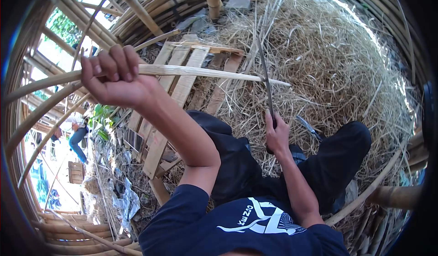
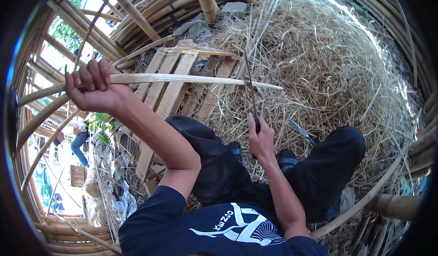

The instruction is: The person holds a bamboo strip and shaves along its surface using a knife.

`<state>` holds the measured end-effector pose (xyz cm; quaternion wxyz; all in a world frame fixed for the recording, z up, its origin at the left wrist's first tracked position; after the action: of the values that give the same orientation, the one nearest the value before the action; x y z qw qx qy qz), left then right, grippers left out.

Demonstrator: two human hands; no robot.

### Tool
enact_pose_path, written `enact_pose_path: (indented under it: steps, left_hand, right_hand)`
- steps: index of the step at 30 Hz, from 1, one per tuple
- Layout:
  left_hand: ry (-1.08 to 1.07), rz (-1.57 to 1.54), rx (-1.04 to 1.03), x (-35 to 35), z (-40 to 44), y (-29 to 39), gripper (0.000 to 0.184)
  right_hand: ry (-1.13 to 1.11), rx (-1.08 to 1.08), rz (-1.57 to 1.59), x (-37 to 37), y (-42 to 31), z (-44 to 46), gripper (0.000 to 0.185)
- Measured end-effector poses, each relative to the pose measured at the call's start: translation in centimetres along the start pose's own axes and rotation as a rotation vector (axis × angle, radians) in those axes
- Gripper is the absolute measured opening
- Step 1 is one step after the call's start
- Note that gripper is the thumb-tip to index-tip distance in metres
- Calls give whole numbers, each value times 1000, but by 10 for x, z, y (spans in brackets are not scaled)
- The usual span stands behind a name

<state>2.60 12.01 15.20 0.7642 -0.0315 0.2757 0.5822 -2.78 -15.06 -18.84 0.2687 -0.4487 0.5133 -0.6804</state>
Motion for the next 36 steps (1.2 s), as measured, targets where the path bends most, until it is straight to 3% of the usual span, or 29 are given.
enact_pose_path:
  steps: [6, 8, 10, 14, 18, 20, 22, 27, 30, 36]
  left_hand:
    - [97, 82, 12, 6, 2, 3, 30]
    - [217, 160, 79, 15, 3, -1, 29]
    - [149, 329, 76, 26, 14, 10, 34]
    - [334, 397, -116, 44, 30, 64, 32]
    - [410, 310, -178, 94, 46, 99, 27]
    - [321, 190, -138, 105, 61, 112, 17]
    - [-54, -86, 50, 112, 88, 111, 20]
    - [28, 9, -33, 112, 100, 158, 31]
    - [-76, -69, -5, 120, 131, 182, 41]
    - [-4, 5, -59, 141, 188, 194, 43]
  right_hand:
    - [-61, 33, 57, -6, -13, -7, 33]
    - [-60, 38, 50, -5, -10, -6, 31]
    - [-31, 65, 24, 0, -11, -11, 32]
    - [-77, -45, 64, -7, 7, -17, 33]
    - [-121, -48, 25, -12, 8, -21, 33]
    - [-117, -88, 65, -10, 9, -25, 33]
    - [-145, -19, 94, -13, 7, -27, 34]
    - [-194, -70, 99, -19, 8, -33, 32]
    - [-184, -25, 94, -20, 7, -33, 31]
    - [-208, -86, 141, -19, 5, -32, 31]
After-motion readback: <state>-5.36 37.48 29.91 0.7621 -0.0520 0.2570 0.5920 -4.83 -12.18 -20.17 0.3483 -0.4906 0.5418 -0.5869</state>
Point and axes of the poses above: each hand's wrist, its own z-axis towards the middle knuckle, its own x-axis out of the back of the hand, y = z × x, the point moved 10 cm from there along z, towards the middle knuckle, and after that the axes turned 1 degree about -z, right-handed, at the moved point
